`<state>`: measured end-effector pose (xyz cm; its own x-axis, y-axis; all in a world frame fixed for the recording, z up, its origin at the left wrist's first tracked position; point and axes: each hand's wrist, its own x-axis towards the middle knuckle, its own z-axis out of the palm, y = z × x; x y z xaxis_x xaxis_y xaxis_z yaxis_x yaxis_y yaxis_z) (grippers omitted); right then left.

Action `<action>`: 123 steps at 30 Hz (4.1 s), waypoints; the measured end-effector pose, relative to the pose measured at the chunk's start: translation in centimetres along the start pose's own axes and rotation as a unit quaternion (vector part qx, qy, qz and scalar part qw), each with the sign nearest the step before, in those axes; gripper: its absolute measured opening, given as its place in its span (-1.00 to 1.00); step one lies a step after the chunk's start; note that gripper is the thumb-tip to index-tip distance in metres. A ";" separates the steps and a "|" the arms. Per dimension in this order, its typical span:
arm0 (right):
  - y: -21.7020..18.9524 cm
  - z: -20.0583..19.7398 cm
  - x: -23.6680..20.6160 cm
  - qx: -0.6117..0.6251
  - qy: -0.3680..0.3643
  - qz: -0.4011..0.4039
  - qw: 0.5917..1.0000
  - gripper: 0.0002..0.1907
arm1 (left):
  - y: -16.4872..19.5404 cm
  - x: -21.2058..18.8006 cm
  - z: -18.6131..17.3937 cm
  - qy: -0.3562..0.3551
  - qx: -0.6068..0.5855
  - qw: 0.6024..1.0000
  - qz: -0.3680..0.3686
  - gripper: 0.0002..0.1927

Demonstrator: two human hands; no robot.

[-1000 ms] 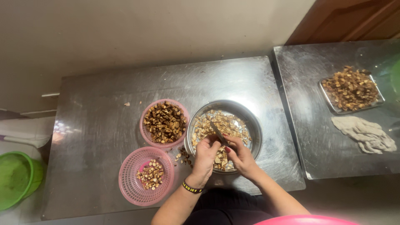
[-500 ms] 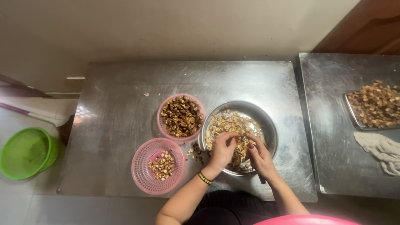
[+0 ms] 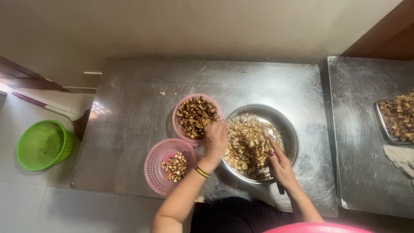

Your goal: The person sits at a stainless steel table and uses a small knife to trim pieces of dried food held over a metal bowl, cutting away darker outer parts. Trimmed pieces are placed into pink plastic baskets while untrimmed pieces are taken from another basket.

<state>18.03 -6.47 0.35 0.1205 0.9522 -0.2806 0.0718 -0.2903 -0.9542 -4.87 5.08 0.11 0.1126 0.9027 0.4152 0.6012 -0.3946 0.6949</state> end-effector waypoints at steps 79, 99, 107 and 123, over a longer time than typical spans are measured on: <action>-2.5 5.4 -6.6 0.053 -0.410 -0.132 0.901 -0.59 | 3.5 -11.2 -13.0 -0.285 -0.520 0.791 -0.146 -0.75; -2.0 7.6 -4.6 0.008 -0.318 -0.132 0.939 -0.61 | -1.4 -13.6 -9.8 -0.233 -0.482 0.784 -0.313 -0.81; -3.2 10.1 -1.1 -0.059 -0.267 -0.145 0.951 -0.48 | -2.3 -12.5 -9.2 -0.171 -0.501 0.800 -0.283 -0.69; -4.8 11.7 -0.1 -0.070 -0.242 -0.266 0.930 -0.48 | -2.2 -10.4 -6.7 0.004 -0.603 0.737 -0.304 -0.66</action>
<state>6.12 -4.06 3.79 -0.4261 0.8862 0.1820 0.1267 0.2577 -0.9579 -12.65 -4.56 -1.82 0.1053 0.9763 -0.1888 -0.6034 0.2137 0.7683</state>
